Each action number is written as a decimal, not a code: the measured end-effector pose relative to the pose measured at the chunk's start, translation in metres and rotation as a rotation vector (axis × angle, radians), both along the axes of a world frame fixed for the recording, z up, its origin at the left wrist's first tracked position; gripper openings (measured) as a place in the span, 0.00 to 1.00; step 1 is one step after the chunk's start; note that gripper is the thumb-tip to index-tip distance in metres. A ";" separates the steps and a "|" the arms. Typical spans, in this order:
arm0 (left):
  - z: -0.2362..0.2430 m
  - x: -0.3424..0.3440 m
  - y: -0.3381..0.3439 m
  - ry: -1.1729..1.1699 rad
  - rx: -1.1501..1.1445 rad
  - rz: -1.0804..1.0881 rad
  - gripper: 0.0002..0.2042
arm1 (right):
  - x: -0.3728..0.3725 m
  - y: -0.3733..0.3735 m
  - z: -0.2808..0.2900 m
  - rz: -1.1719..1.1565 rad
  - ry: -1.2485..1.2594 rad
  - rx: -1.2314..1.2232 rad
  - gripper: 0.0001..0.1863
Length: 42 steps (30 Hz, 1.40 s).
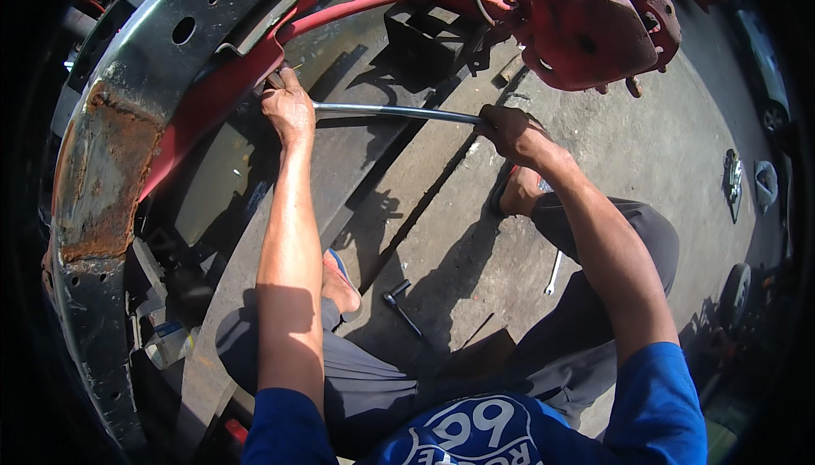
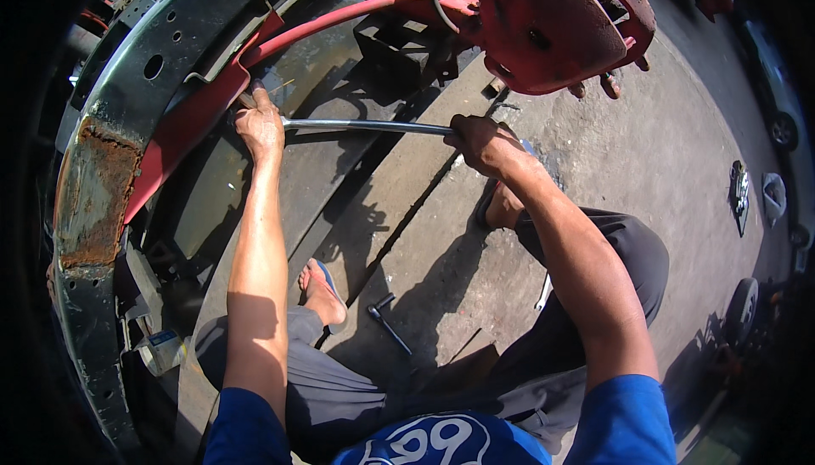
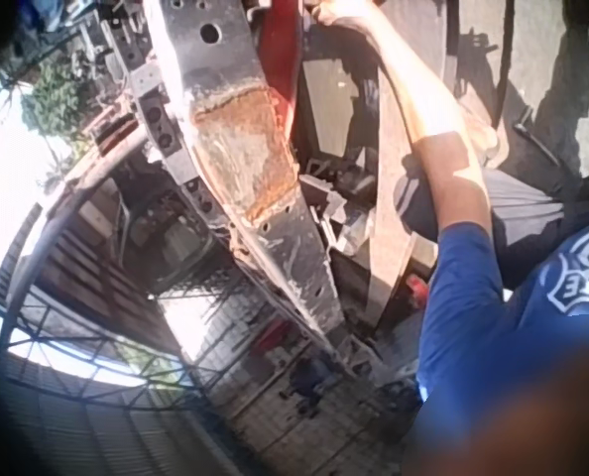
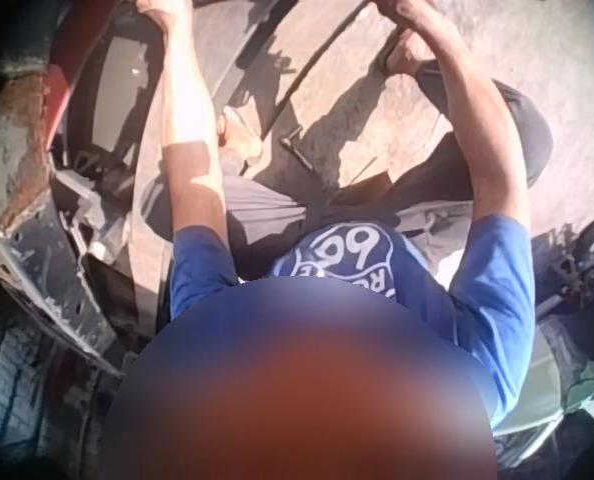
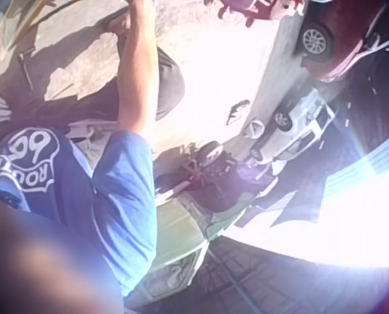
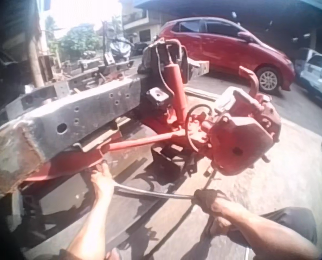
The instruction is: The person sits on the ground and uses a wrench and socket to tighten bolts on a red vehicle frame. They adjust the tool and reposition their hands to reach different bolt locations along the frame.
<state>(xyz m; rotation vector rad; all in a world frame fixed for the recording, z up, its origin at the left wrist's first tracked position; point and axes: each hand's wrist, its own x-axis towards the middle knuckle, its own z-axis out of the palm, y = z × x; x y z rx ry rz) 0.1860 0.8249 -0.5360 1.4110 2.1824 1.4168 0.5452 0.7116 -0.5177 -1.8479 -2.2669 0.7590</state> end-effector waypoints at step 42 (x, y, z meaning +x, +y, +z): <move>0.014 -0.006 0.001 -0.326 -0.074 -0.206 0.31 | -0.050 -0.097 0.030 -0.030 0.333 -0.384 0.23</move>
